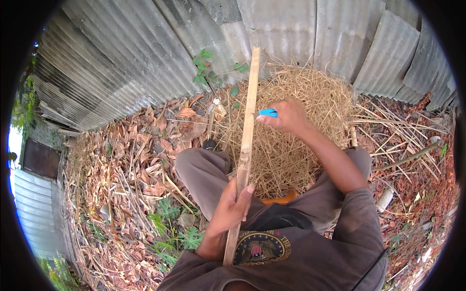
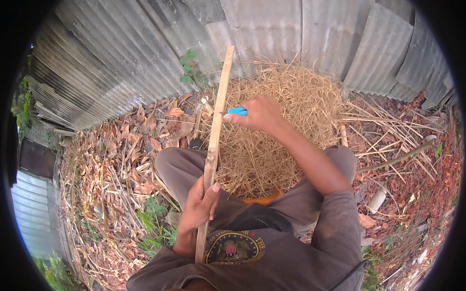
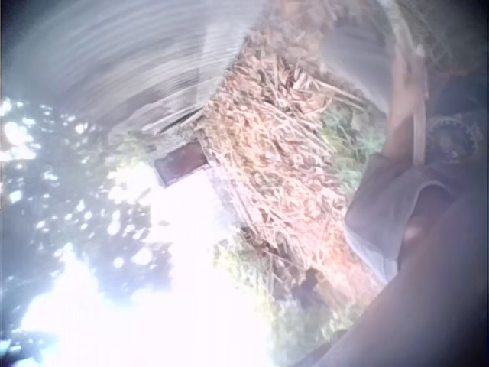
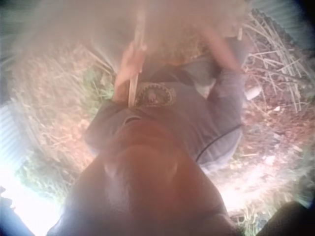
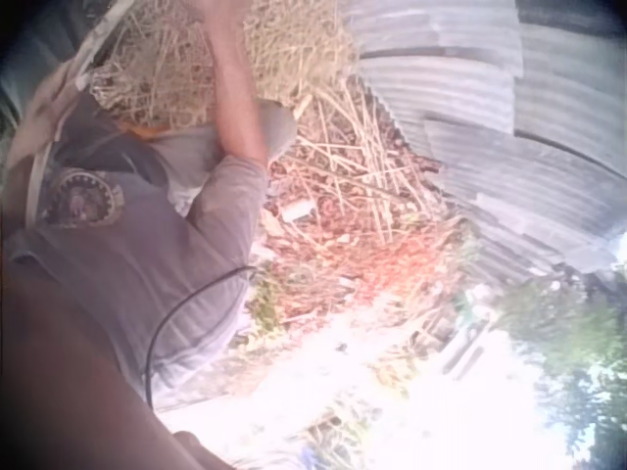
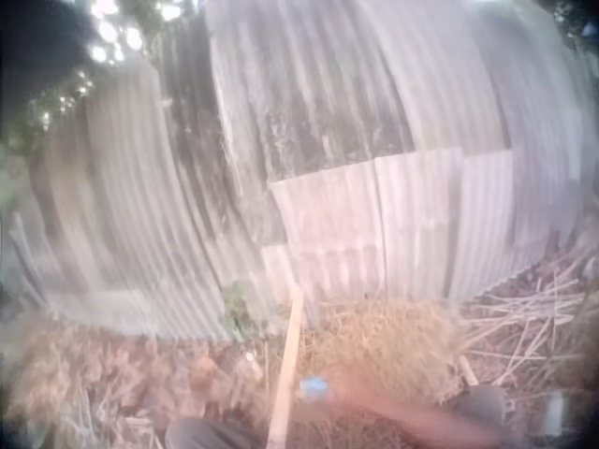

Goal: The person sits on the ground and uses a blue utility knife to shave thin strips from a long wooden stick. They hold the stick with their left hand and scrape the blade along its length with their right hand, creating wood shavings.

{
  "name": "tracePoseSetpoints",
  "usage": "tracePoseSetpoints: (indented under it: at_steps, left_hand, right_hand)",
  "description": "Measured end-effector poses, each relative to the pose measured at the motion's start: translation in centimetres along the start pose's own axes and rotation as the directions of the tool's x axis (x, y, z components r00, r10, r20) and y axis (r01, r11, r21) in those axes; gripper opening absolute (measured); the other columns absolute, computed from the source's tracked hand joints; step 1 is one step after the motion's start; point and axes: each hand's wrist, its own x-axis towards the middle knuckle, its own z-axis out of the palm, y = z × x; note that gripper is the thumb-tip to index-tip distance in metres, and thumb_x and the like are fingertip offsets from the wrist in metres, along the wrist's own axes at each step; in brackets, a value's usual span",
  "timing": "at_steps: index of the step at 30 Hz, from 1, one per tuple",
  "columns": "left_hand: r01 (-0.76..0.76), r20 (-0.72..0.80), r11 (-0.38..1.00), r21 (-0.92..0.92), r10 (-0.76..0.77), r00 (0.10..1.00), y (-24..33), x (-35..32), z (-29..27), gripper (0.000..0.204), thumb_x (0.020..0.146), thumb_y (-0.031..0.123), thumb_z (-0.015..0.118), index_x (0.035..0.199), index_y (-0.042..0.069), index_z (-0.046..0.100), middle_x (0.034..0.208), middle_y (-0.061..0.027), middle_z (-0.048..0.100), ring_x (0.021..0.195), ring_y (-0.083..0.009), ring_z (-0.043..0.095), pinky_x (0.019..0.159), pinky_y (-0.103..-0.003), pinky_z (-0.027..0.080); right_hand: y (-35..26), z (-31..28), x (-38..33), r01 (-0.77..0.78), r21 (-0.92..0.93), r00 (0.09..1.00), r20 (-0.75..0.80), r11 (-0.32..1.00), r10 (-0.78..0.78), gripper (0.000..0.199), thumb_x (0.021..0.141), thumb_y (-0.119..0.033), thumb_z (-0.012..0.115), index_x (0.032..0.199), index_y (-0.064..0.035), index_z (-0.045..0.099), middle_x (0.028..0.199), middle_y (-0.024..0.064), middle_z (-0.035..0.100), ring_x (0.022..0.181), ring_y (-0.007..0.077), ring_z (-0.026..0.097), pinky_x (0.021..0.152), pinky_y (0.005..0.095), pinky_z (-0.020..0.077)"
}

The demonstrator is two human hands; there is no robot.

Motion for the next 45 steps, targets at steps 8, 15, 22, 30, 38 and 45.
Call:
tracePoseSetpoints:
  at_steps: [8, 15, 22, 30, 38, 45]
  left_hand:
    - [-0.014, -0.006, 0.999, -0.041, 0.013, 1.0, 0.0, -0.3, -0.1, 0.026, 0.101, 0.017, 0.048, 0.119, 0.0, 0.044, 0.058, 0.0034, 0.042, 0.043, -0.004, 0.039, 0.038, -0.02, 0.035]
    - [0.031, 0.009, 0.999, -0.008, -0.031, 0.999, -1.0, -0.1, 0.0, 0.023, 0.1, 0.017, 0.049, 0.115, 0.001, 0.045, 0.058, 0.0032, 0.043, 0.043, -0.0039, 0.04, 0.038, -0.02, 0.035]
    - [0.058, 0.048, 0.998, -0.016, -0.057, 0.997, -1.0, -0.5, -0.4, 0.023, 0.1, 0.018, 0.049, 0.116, 0.001, 0.044, 0.059, 0.0035, 0.043, 0.044, -0.0036, 0.041, 0.04, -0.02, 0.036]
    - [0.123, 0.326, 0.992, -0.027, -0.107, 0.939, -2.5, -3.6, 0.2, 0.035, 0.1, 0.015, 0.05, 0.13, 0.0, 0.04, 0.063, 0.0047, 0.044, 0.046, -0.0026, 0.042, 0.042, -0.019, 0.036]
    - [0.024, 0.013, 0.998, -0.062, -0.024, 1.0, -2.4, -1.0, -1.8, 0.022, 0.1, 0.021, 0.05, 0.111, 0.003, 0.046, 0.064, 0.0023, 0.044, 0.049, -0.0041, 0.043, 0.041, -0.019, 0.037]
    - [0.01, 0.015, 0.992, -0.129, -0.008, 1.0, -1.7, -0.9, -0.5, 0.026, 0.101, 0.021, 0.048, 0.119, 0.003, 0.042, 0.064, 0.0037, 0.041, 0.048, -0.0034, 0.038, 0.041, -0.02, 0.036]
  right_hand:
    - [-1.1, -0.7, -0.3, 0.005, -0.019, 0.999, 0.045, 1.0, -0.004, 0.074, 0.076, -0.082, 0.046, 0.057, -0.0122, 0.063, 0.044, 0.0093, 0.051, 0.042, 0.0283, 0.055, 0.043, 0.0424, 0.0428]
    - [0.9, -0.2, 0.2, 0.039, -0.076, 0.998, 0.054, 0.996, -0.035, 0.077, 0.078, -0.081, 0.043, 0.051, -0.0109, 0.055, 0.043, 0.0073, 0.049, 0.039, 0.0278, 0.051, 0.04, 0.041, 0.0387]
    - [3.9, 1.3, 3.0, -0.104, -0.066, 0.99, -0.107, 0.992, 0.096, 0.08, 0.08, -0.081, 0.041, 0.054, -0.0074, 0.057, 0.045, 0.0096, 0.049, 0.044, 0.0293, 0.053, 0.046, 0.0442, 0.042]
    - [12.0, -2.7, 5.1, -0.626, 0.139, 0.716, -0.288, 0.767, 0.636, 0.092, 0.084, -0.082, 0.029, 0.073, -0.0001, 0.07, 0.063, 0.0196, 0.061, 0.069, 0.0325, 0.066, 0.063, 0.0457, 0.0488]
    - [3.0, -1.4, 1.8, -0.205, 0.17, 0.979, 0.048, 0.964, 0.2, 0.079, 0.082, -0.079, 0.042, 0.053, -0.007, 0.054, 0.044, 0.0068, 0.044, 0.044, 0.0238, 0.049, 0.045, 0.0407, 0.0377]
    - [-2.7, -0.3, -1.4, 0.179, -0.02, 0.979, 0.101, 0.984, -0.176, 0.074, 0.071, -0.083, 0.051, 0.055, -0.012, 0.06, 0.042, 0.0061, 0.048, 0.038, 0.0256, 0.051, 0.039, 0.0397, 0.039]
